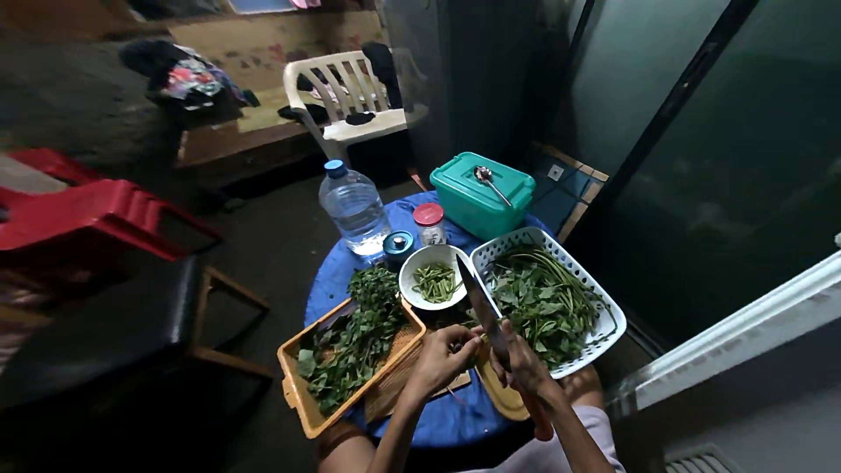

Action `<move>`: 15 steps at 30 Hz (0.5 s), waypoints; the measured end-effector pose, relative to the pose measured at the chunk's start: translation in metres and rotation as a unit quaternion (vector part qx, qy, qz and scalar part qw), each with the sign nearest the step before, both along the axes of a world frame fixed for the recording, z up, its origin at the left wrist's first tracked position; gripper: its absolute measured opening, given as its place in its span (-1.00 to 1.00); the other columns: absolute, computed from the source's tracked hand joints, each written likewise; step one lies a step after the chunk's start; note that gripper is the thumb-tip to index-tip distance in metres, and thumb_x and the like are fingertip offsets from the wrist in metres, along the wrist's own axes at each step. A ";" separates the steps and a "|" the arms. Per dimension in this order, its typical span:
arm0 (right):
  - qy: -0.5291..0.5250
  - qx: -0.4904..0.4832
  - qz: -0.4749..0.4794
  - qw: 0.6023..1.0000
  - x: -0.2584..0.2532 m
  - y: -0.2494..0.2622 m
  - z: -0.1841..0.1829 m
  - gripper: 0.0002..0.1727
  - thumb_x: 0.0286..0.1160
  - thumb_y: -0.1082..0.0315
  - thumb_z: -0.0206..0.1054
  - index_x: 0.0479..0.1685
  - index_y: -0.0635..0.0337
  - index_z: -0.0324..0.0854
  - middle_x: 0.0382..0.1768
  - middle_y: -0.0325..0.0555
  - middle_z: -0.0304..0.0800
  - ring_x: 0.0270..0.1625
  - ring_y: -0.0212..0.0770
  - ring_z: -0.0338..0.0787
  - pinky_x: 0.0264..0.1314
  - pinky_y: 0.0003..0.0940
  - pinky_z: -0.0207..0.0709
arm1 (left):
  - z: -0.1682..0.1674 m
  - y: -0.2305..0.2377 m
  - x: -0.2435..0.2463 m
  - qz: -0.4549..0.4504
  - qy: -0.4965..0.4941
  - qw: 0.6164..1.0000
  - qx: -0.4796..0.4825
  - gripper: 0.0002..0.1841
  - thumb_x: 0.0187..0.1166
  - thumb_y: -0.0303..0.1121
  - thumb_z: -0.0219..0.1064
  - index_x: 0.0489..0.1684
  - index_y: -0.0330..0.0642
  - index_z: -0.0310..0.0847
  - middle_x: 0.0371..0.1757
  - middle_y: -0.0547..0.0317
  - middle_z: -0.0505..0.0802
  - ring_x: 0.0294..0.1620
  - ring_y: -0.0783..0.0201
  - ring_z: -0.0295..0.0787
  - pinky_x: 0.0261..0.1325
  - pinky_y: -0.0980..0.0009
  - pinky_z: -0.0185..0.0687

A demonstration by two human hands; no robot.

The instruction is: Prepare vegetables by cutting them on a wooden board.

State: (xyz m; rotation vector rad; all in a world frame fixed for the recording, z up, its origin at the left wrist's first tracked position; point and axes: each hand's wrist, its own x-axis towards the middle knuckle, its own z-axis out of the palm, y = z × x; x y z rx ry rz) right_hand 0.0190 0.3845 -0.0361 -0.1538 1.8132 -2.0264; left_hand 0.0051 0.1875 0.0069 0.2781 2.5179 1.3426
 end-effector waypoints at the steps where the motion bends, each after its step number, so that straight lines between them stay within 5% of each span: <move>1: -0.007 0.000 -0.001 1.000 -0.002 0.000 -0.002 -0.14 0.75 -0.32 -0.48 0.33 0.21 0.50 -0.68 -0.37 0.57 -0.77 -0.49 0.42 -0.71 -0.55 0.37 | 0.001 0.000 0.001 -0.001 0.005 1.000 0.002 -0.71 0.67 -0.15 0.30 -0.07 -0.17 0.83 -0.13 0.20 0.88 -0.16 0.39 0.76 0.03 0.31 0.65; 6: -0.006 0.023 -0.049 0.999 -0.002 -0.001 -0.007 -0.25 0.83 -0.19 -0.49 -0.01 0.19 0.51 -0.72 -0.40 0.49 -0.77 -0.49 0.40 -0.69 -0.55 0.38 | -0.005 -0.003 0.001 -0.008 -0.023 1.000 0.012 -0.73 0.64 -0.13 0.35 -0.11 -0.13 0.84 -0.24 0.27 0.85 -0.25 0.43 0.74 -0.06 0.35 0.66; 15: 0.139 0.266 -0.194 0.934 -0.004 -0.005 -0.008 -0.28 0.88 -0.06 -0.24 -0.12 0.39 0.71 -0.60 -0.09 0.60 -0.53 -0.20 0.62 -0.34 -0.15 0.58 | -0.027 0.013 -0.002 0.041 -0.167 0.964 0.201 -0.84 0.68 -0.36 0.29 -0.20 -0.21 0.77 -0.36 0.41 0.76 -0.42 0.59 0.58 -0.30 0.60 0.52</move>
